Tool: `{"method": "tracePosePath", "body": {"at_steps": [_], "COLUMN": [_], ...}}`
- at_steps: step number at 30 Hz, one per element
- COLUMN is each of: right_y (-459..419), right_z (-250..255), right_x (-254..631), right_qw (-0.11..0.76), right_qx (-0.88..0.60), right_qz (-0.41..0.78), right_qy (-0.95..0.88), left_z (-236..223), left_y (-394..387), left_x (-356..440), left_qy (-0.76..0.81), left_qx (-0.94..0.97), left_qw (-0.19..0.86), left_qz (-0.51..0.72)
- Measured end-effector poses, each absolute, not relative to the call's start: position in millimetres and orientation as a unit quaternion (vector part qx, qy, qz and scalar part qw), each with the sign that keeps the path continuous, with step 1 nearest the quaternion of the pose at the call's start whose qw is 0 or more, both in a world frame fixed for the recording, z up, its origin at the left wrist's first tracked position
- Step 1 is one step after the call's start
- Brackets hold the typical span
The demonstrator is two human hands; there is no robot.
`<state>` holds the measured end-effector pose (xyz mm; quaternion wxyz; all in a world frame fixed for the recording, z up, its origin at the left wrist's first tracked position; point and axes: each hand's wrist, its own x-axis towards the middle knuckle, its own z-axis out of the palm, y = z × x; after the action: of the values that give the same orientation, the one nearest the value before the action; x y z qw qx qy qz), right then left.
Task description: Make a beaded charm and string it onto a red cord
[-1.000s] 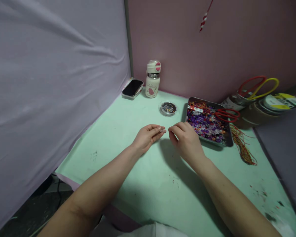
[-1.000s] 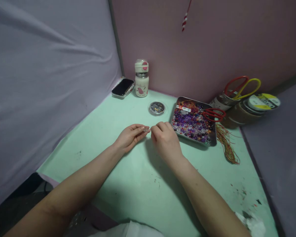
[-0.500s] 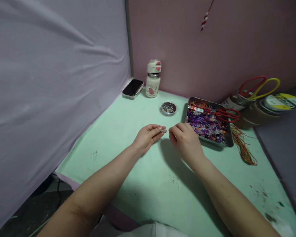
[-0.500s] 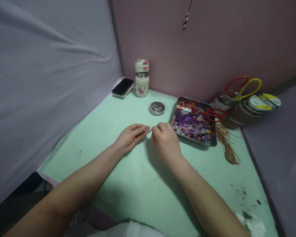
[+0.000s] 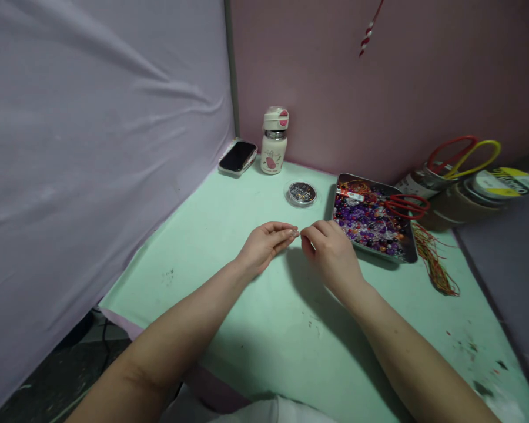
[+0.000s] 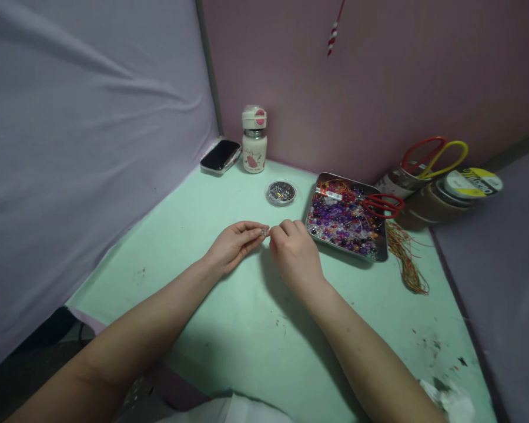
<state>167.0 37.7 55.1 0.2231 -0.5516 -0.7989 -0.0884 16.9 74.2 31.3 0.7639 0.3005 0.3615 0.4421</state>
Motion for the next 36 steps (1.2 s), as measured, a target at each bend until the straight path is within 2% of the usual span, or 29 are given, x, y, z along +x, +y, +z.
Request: {"method": "tracePosePath", "body": {"at_steps": [5, 20, 36], "right_y": [36.6, 40.8, 42.5], "right_z": [56.4, 53.2, 56.2], "right_x": [166.0, 169.4, 167.9], "right_qw": [0.246, 0.38, 0.411], "right_qx": [-0.562, -0.595, -0.581], "right_qz": [-0.046, 0.24, 0.261], "right_qy": [-0.789, -0.666, -0.652], "left_z": [28.2, 25.3, 29.8], "left_y": [73.8, 73.1, 72.5], "left_x": [18.5, 15.7, 19.8], "left_qy": [0.381, 0.405, 0.387], "left_qx": [0.363, 0.447, 0.403], "left_qw": [0.714, 0.652, 0.673], "left_qz": [0.462, 0.459, 0.484]}}
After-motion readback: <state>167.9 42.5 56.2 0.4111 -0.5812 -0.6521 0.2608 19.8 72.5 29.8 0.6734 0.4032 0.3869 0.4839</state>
